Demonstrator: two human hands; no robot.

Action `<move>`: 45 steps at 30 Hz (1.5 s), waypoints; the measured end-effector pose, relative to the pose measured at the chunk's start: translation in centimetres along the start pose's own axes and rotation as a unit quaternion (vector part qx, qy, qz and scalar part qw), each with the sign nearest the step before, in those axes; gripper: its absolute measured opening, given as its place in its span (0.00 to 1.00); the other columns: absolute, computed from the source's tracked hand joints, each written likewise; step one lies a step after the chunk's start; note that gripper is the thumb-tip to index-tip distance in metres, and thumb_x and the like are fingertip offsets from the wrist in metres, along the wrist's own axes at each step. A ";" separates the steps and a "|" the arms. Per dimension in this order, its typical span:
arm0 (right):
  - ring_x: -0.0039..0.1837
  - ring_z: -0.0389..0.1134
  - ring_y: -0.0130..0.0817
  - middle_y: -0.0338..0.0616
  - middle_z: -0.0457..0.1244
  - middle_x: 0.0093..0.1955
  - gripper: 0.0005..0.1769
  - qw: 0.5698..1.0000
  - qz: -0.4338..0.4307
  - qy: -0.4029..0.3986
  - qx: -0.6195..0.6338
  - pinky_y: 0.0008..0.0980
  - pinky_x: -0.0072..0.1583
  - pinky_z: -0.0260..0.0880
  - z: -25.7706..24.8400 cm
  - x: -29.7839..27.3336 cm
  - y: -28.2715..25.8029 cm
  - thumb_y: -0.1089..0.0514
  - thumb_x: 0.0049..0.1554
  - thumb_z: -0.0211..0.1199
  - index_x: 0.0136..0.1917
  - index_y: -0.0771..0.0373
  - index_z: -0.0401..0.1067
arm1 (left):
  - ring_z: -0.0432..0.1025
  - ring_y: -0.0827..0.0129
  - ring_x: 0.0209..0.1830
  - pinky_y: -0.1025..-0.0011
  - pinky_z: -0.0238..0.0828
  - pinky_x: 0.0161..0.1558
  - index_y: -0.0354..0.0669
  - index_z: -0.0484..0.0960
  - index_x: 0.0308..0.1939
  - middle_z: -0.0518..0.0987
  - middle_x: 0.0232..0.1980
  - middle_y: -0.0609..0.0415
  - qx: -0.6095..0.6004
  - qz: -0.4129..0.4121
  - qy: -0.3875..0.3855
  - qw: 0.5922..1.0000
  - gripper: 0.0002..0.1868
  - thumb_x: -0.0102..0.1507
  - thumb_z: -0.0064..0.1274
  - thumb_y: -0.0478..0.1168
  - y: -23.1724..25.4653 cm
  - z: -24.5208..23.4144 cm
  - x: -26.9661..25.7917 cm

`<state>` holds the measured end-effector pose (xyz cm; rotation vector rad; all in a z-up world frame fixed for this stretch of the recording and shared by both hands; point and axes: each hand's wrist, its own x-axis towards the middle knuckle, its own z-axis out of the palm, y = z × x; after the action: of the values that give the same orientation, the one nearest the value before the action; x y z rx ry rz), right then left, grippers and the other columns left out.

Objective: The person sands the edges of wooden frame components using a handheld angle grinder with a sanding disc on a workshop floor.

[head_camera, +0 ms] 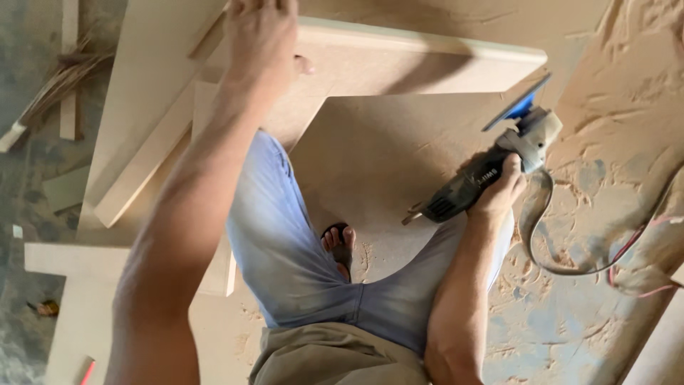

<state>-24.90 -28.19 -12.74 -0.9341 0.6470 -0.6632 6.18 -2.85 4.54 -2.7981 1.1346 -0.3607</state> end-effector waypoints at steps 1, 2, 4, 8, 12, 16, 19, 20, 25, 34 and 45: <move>0.39 0.71 0.42 0.51 0.67 0.39 0.31 1.000 0.011 0.011 -0.002 0.39 0.41 0.76 0.3 -0.1 -0.2 0.38 0.63 0.59 0.54 0.72 0.68 | 0.69 0.45 0.60 0.47 0.64 0.56 0.25 0.72 0.64 0.77 0.60 0.32 0.012 0.006 0.004 1.000 0.59 0.42 0.75 0.65 -0.2 0.1 -0.1; 0.40 0.71 0.41 0.50 0.67 0.40 0.28 1.000 0.008 0.000 -0.018 0.38 0.42 0.76 0.8 0.0 -0.5 0.42 0.63 0.61 0.56 0.72 0.68 | 0.69 0.44 0.60 0.47 0.63 0.57 0.25 0.73 0.63 0.77 0.59 0.32 0.022 0.020 0.004 1.000 0.58 0.44 0.75 0.66 -0.4 0.2 -0.2; 0.42 0.71 0.38 0.49 0.67 0.42 0.22 0.998 0.003 -0.022 -0.050 0.37 0.45 0.77 2.2 0.5 -0.9 0.50 0.63 0.65 0.59 0.71 0.67 | 0.69 0.43 0.61 0.47 0.63 0.60 0.24 0.74 0.61 0.78 0.58 0.31 0.044 0.049 0.005 0.998 0.56 0.46 0.74 0.67 -1.1 0.3 0.0; 0.47 0.71 0.36 0.49 0.67 0.50 0.25 0.975 -0.085 -0.109 -0.174 0.34 0.50 0.77 5.9 0.3 -1.4 0.63 0.54 0.71 0.62 0.72 0.67 | 0.70 0.43 0.62 0.44 0.63 0.62 0.27 0.75 0.58 0.78 0.56 0.33 0.049 0.056 -0.100 0.992 0.50 0.48 0.76 0.63 -1.7 -0.3 0.2; 0.50 0.76 0.38 0.52 0.71 0.53 0.27 0.932 -0.132 -0.155 -0.300 0.35 0.52 0.80 10.2 -0.3 -1.6 0.60 0.56 0.72 0.64 0.70 0.65 | 0.70 0.44 0.62 0.46 0.64 0.59 0.28 0.75 0.57 0.78 0.55 0.33 0.039 0.047 -0.108 0.992 0.47 0.49 0.77 0.61 -1.8 -0.7 0.5; 0.49 0.77 0.47 0.56 0.71 0.49 0.28 0.900 -0.100 -0.177 -0.386 0.41 0.50 0.81 13.8 -0.2 -2.2 0.55 0.53 0.73 0.59 0.67 0.63 | 0.70 0.47 0.59 0.49 0.63 0.59 0.29 0.76 0.57 0.78 0.55 0.36 0.038 0.051 -0.096 0.993 0.47 0.48 0.77 0.59 -1.6 -1.3 0.8; 0.47 0.74 0.57 0.60 0.70 0.45 0.31 0.865 -0.108 -0.175 -0.458 0.48 0.49 0.78 15.1 -0.5 -2.3 0.54 0.48 0.75 0.57 0.68 0.62 | 0.70 0.46 0.60 0.50 0.64 0.59 0.31 0.76 0.57 0.78 0.56 0.37 0.010 0.028 -0.118 0.993 0.43 0.52 0.77 0.59 -1.5 -1.9 0.4; 0.47 0.74 0.58 0.59 0.70 0.45 0.32 0.858 -0.091 -0.181 -0.472 0.48 0.49 0.77 15.3 -0.4 -2.3 0.53 0.48 0.74 0.57 0.69 0.61 | 0.70 0.47 0.60 0.50 0.64 0.59 0.31 0.76 0.57 0.78 0.57 0.38 0.011 0.033 -0.115 0.993 0.43 0.52 0.77 0.59 -1.5 -2.0 0.2; 0.48 0.74 0.58 0.60 0.71 0.45 0.36 0.862 -0.021 -0.139 -0.486 0.49 0.51 0.77 12.6 1.5 -2.4 0.52 0.47 0.74 0.61 0.69 0.61 | 0.70 0.48 0.60 0.53 0.65 0.61 0.28 0.75 0.57 0.78 0.54 0.38 0.048 0.068 -0.113 0.990 0.46 0.53 0.76 0.63 -1.5 -2.8 0.4; 0.50 0.77 0.45 0.57 0.72 0.50 0.36 0.886 -0.037 -0.041 -0.461 0.41 0.53 0.80 2.4 7.3 1.6 0.53 0.48 0.75 0.63 0.73 0.65 | 0.70 0.46 0.64 0.53 0.65 0.64 0.30 0.76 0.56 0.78 0.55 0.38 0.047 0.077 -0.124 0.988 0.42 0.53 0.75 0.58 -0.6 -4.3 0.9; 0.46 0.77 0.38 0.50 0.73 0.46 0.23 0.917 -0.101 0.023 -0.386 0.38 0.51 0.80 -3.6 13.3 2.2 0.56 0.51 0.77 0.54 0.69 0.73 | 0.69 0.43 0.65 0.50 0.64 0.64 0.28 0.77 0.59 0.78 0.59 0.36 0.027 0.054 -0.138 0.989 0.45 0.52 0.77 0.58 -3.5 -2.1 0.8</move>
<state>-18.74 -39.00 -19.03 -1.7415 0.8847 -0.6164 8.52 -0.95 7.36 -2.6216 1.1831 0.0066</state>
